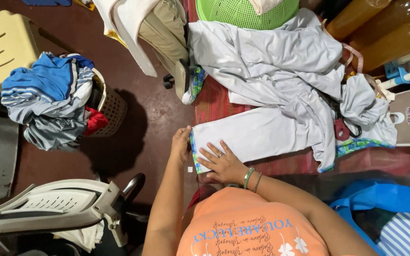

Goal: The person folds a white garment with a colorful patterned trim on a cluttered table. They then use a pair of scissors to cut along the edge of the folded fabric.

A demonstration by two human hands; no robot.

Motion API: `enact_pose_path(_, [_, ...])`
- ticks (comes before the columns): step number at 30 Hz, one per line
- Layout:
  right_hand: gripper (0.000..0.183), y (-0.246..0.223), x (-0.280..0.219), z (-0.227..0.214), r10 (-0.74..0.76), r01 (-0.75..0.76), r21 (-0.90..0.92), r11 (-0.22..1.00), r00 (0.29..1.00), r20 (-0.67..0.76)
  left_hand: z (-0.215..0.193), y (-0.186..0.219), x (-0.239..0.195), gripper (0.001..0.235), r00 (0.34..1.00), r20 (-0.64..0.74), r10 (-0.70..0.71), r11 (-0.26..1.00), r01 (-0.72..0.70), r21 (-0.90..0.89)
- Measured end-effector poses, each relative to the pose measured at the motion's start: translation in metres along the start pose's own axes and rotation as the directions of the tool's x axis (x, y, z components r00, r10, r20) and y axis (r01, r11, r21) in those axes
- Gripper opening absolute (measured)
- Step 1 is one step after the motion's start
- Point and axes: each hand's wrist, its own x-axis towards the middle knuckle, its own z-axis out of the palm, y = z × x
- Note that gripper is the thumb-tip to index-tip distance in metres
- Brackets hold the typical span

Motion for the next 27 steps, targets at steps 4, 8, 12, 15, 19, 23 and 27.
enact_pose_path(4, [0.054,0.004,0.007,0.003,0.031,-0.028,0.219,0.975,0.999,-0.011,-0.006,-0.018,0.015,0.028,1.0,-0.022,0.006,1.0,-0.006,0.006])
enact_pose_path(8, [0.06,0.017,0.035,0.002,0.212,-0.215,0.044,0.976,0.976,0.05,0.01,0.004,-0.024,0.04,0.945,-0.123,0.304,0.819,-0.193,0.54])
enact_pose_path(12, [0.066,0.034,0.035,0.004,0.218,-0.222,0.017,0.975,0.968,0.121,0.019,0.009,-0.045,0.037,0.938,-0.133,0.319,0.707,-0.142,0.693])
enact_pose_path(15, [0.063,0.047,0.024,-0.017,0.265,-0.265,-0.026,0.964,0.949,0.169,0.014,0.0,-0.039,0.032,0.921,-0.155,0.358,0.696,-0.153,0.701])
enact_pose_path(19, [0.058,0.088,-0.01,-0.032,0.458,-0.441,-0.151,0.885,0.883,0.105,0.009,-0.006,-0.031,0.03,0.901,-0.126,0.416,0.709,-0.234,0.666])
enact_pose_path(23, [0.057,0.138,-0.059,-0.048,0.585,-0.565,-0.29,0.772,0.811,-0.022,0.003,-0.009,-0.025,0.028,0.883,-0.101,0.458,0.716,-0.3,0.63])
enact_pose_path(27, [0.058,0.151,-0.084,-0.037,0.672,-0.662,-0.321,0.677,0.734,-0.095,0.008,-0.002,-0.035,0.03,0.867,-0.091,0.49,0.705,-0.333,0.626])
